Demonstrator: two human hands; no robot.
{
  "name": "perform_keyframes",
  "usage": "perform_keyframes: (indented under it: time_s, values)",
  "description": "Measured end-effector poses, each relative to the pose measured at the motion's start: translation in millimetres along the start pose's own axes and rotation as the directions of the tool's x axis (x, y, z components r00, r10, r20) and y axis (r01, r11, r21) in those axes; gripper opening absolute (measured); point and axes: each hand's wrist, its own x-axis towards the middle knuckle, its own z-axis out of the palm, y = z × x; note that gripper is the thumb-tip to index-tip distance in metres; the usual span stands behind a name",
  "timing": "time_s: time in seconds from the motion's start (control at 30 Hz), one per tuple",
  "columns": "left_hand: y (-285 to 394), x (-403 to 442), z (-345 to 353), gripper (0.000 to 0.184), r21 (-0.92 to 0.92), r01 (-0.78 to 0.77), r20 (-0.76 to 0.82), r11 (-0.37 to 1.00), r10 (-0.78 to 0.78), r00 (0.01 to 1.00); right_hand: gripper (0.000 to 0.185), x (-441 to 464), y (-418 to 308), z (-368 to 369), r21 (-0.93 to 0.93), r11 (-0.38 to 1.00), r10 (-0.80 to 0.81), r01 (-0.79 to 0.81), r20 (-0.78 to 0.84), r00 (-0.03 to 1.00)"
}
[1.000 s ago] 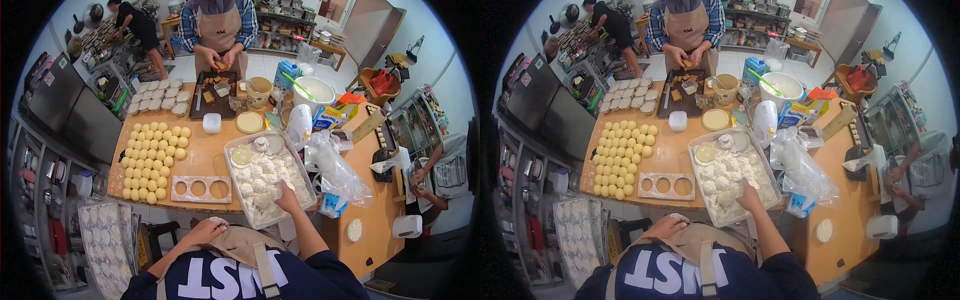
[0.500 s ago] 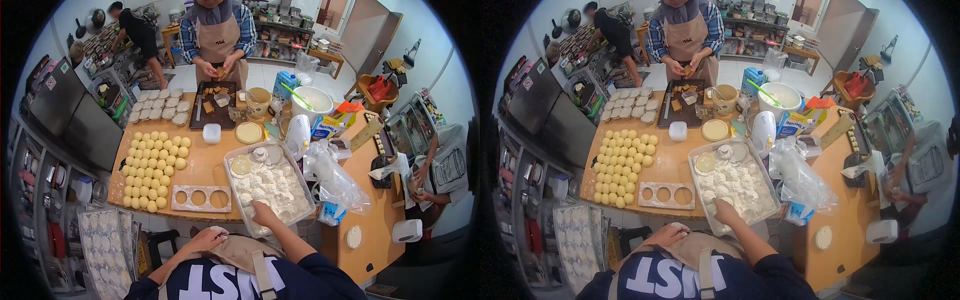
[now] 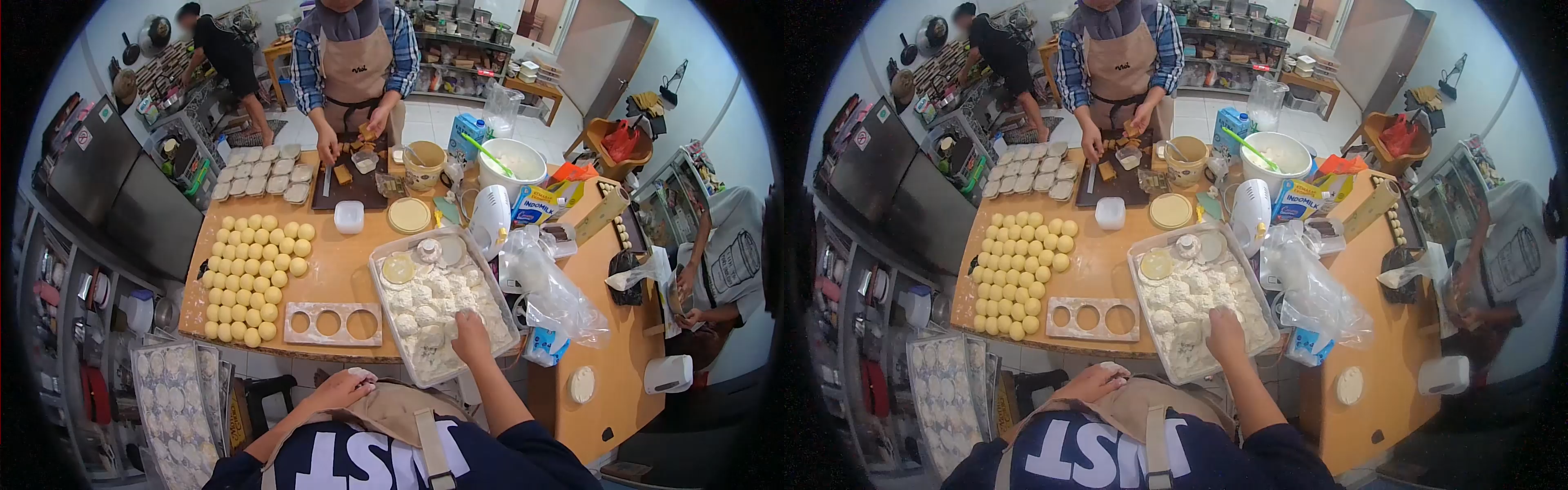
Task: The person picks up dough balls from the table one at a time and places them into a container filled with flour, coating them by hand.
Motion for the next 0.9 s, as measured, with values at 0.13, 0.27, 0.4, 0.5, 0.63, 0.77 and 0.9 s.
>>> perform_keyframes:
  time_s: [0.13, 0.27, 0.4, 0.5, 0.63, 0.77, 0.9]
  values:
    - [-2, -3, 0, 0.030, -0.007, -0.009, -0.016, 1.000, 0.009, 1.000, 0.029, -15, 7, 12, 0.010, 0.999, 0.029, -0.032, 0.190, 0.981]
    - [-4, -4, 1, 0.029, 0.025, -0.012, -0.020, 1.000, 0.013, 1.000, 0.026, -19, 22, 32, 0.035, 0.998, 0.037, -0.046, 0.231, 0.972]
    - [-4, -8, 3, 0.028, 0.011, -0.017, -0.022, 1.000, 0.017, 1.000, 0.028, -17, 24, 38, 0.037, 0.997, -0.074, 0.070, 0.123, 0.990]
    - [8, -13, -2, 0.028, 0.035, 0.043, -0.022, 0.998, -0.042, 0.999, 0.032, -17, 11, 16, 0.018, 1.000, -0.014, 0.012, 0.100, 0.995]
    - [3, -16, 1, 0.028, 0.020, 0.052, -0.026, 0.998, -0.052, 0.998, 0.040, -12, 7, -2, 0.006, 1.000, 0.018, -0.018, 0.070, 0.997]
    - [2, -16, 5, 0.027, 0.020, 0.025, -0.030, 0.999, -0.025, 0.999, 0.045, -1, 11, 14, -0.051, 0.995, -0.087, 0.089, 0.040, 0.995]
    - [0, -19, 6, 0.027, 0.039, 0.000, -0.070, 0.999, 0.003, 0.998, 0.043, 7, 10, 29, -0.120, 0.992, -0.038, 0.048, 0.087, 0.996]
